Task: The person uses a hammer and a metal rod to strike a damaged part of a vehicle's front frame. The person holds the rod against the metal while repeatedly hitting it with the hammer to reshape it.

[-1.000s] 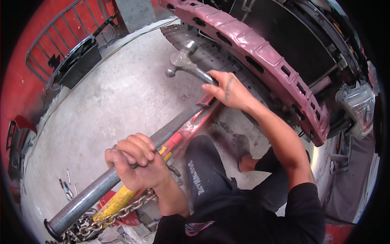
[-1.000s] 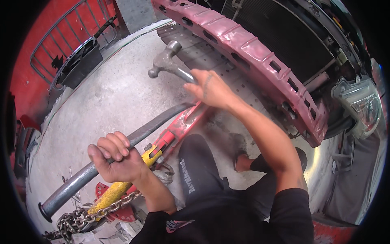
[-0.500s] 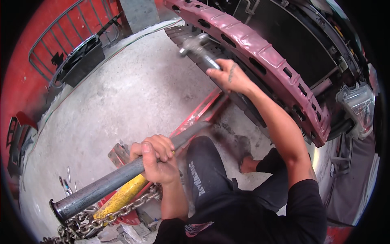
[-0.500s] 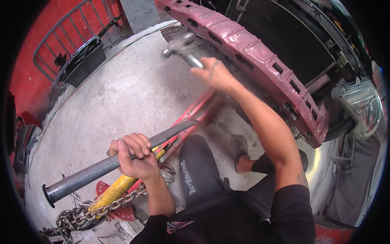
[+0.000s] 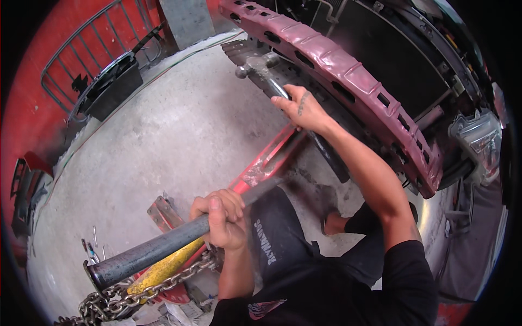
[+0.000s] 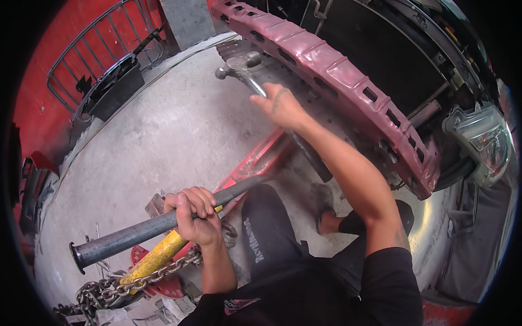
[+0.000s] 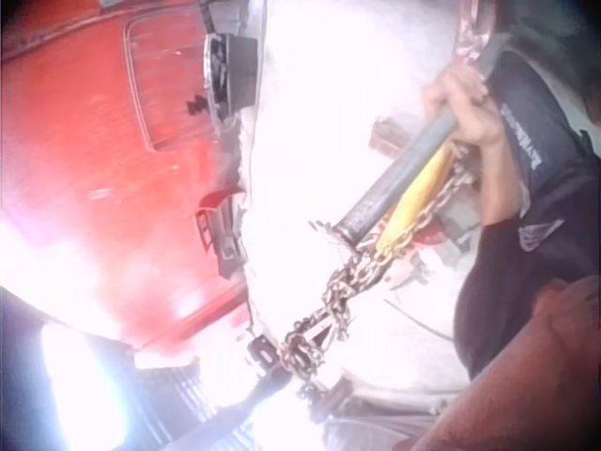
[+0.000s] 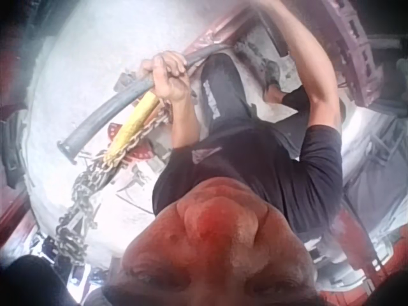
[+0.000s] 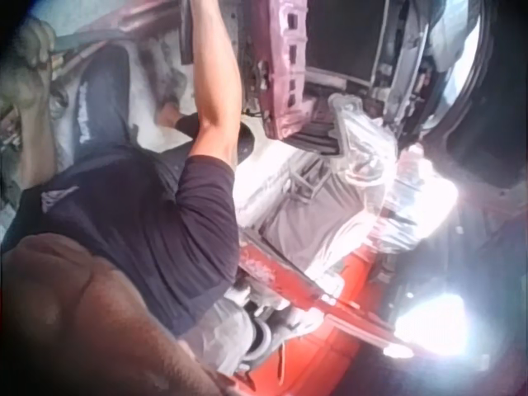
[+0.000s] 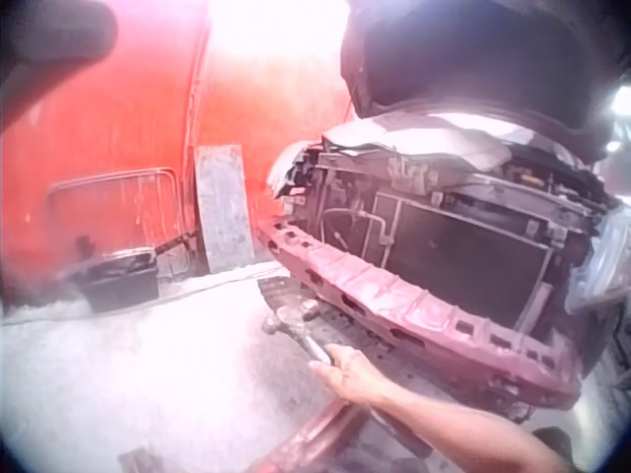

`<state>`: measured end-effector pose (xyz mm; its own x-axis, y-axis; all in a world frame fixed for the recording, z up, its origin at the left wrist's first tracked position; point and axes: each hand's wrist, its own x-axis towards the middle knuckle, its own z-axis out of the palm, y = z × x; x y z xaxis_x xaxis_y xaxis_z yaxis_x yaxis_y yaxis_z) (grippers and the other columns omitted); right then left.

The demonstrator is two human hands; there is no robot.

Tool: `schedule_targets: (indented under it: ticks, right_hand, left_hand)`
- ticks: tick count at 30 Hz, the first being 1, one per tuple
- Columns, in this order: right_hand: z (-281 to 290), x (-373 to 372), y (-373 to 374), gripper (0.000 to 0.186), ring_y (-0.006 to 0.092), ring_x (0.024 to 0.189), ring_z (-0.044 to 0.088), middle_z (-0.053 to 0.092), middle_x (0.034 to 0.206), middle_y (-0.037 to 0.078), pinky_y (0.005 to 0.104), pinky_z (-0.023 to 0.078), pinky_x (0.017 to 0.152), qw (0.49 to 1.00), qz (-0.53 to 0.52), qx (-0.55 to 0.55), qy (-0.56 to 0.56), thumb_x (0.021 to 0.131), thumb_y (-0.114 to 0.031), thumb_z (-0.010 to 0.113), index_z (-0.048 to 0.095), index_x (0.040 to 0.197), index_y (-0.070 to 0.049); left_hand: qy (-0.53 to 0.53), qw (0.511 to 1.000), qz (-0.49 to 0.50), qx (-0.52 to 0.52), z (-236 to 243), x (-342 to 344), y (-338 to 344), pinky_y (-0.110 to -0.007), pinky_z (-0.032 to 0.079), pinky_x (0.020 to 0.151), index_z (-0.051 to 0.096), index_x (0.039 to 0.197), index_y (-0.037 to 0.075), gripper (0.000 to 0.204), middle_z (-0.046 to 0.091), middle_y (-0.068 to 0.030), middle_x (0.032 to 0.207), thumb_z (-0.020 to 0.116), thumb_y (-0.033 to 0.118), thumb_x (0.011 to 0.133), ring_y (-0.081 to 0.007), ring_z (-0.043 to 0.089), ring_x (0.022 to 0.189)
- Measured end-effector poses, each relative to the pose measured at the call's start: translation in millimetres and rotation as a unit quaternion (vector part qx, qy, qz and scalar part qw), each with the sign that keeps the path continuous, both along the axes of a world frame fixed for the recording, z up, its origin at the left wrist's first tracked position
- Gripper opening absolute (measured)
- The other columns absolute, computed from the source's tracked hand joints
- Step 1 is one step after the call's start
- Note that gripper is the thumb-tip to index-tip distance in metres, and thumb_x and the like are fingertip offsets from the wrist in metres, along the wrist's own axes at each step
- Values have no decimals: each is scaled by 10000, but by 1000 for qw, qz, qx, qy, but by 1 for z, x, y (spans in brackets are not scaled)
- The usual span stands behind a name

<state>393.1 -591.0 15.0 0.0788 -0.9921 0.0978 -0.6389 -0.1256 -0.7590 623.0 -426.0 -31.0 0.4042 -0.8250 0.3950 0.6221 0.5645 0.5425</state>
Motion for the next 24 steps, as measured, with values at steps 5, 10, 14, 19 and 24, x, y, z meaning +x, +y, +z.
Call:
schedule_targets:
  ticks: [5, 10, 14, 19, 24]
  right_hand:
    - [24, 14, 11, 330, 97, 496, 515, 515, 656, 4, 280, 412, 441, 998, 20, -39, -51, 1018, -338, 603, 543, 887, -41]
    - [78, 2, 2, 402, 87, 477, 499, 511, 672, 2, 272, 405, 423, 993, -52, -39, -97, 1037, -425, 563, 583, 998, -25]
    - [106, -11, -4, 449, 76, 473, 498, 523, 683, 7, 259, 395, 408, 996, -52, 36, -58, 1033, -420, 574, 618, 1139, 14]
    - [150, 12, 13, 396, 96, 503, 556, 576, 693, 22, 272, 447, 440, 994, 1, -78, -79, 1010, -391, 611, 646, 986, 3]
    - [134, -21, -18, 468, 105, 483, 550, 580, 691, 33, 288, 453, 441, 995, -59, -71, 31, 1024, -437, 553, 637, 991, 22]
  left_hand:
    - [-42, 999, 10, 23, -4, -3, -5, -327, 405, 497, 401, 731, 98, 310, 397, -38, 513, 466, 101, 1034, -134, 369, 440]
    - [-34, 998, -2, 44, -2, -16, -9, -327, 406, 498, 395, 740, 100, 297, 394, -40, 516, 473, 84, 1027, -140, 378, 451]
    - [8, 998, -51, 26, -3, -25, -11, -314, 419, 511, 423, 760, 66, 244, 447, -55, 550, 509, 6, 981, -138, 405, 475]
    - [-27, 997, -66, 41, -12, -32, -9, -326, 415, 513, 400, 764, 88, 272, 401, -41, 537, 509, 77, 1013, -151, 408, 474]
    - [-16, 994, -85, 70, -24, -42, -7, -322, 414, 511, 403, 757, 88, 278, 409, -37, 548, 521, 66, 1008, -143, 403, 476]
